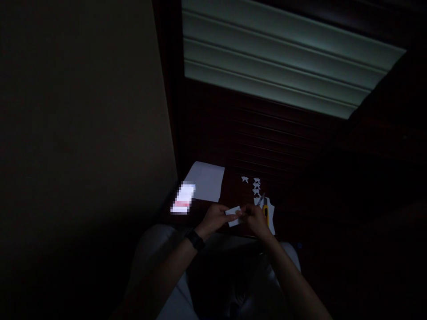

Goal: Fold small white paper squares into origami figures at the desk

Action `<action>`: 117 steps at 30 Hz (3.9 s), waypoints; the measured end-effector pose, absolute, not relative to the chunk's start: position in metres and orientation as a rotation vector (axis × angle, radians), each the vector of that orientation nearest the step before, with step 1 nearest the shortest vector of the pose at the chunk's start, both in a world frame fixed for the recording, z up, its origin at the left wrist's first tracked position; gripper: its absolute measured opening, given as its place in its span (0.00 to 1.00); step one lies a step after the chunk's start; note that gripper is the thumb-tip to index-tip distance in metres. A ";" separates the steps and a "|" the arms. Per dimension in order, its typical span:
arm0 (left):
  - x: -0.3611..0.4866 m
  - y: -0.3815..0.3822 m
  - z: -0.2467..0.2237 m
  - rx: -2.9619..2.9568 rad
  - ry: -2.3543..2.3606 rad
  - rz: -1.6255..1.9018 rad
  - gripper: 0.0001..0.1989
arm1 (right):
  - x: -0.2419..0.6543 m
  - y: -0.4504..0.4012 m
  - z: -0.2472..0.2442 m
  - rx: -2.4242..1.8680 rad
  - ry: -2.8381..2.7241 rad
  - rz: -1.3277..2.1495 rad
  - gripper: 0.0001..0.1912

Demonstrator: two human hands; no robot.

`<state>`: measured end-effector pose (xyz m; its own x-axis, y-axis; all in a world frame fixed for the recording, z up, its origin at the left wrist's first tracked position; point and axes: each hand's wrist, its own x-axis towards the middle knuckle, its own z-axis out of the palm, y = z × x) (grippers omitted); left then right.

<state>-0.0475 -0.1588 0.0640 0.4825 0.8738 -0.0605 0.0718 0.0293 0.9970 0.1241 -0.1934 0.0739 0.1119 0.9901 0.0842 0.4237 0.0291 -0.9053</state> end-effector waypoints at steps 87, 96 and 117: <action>-0.054 -0.160 0.068 0.983 0.683 0.721 0.27 | 0.126 -0.206 0.080 -1.378 -1.388 0.905 0.09; -0.056 -0.162 0.077 0.917 0.628 0.696 0.26 | 0.128 -0.206 0.076 -1.333 -1.285 1.000 0.10; -0.055 -0.161 0.082 0.842 0.663 0.641 0.23 | 0.128 -0.211 0.082 -1.181 -1.626 0.675 0.07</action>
<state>-0.0551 -0.1605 0.0825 0.6273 0.7315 -0.2674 -0.2415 0.5091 0.8261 0.1283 -0.2105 0.0823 -0.0494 0.9220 0.3841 0.3785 0.3732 -0.8470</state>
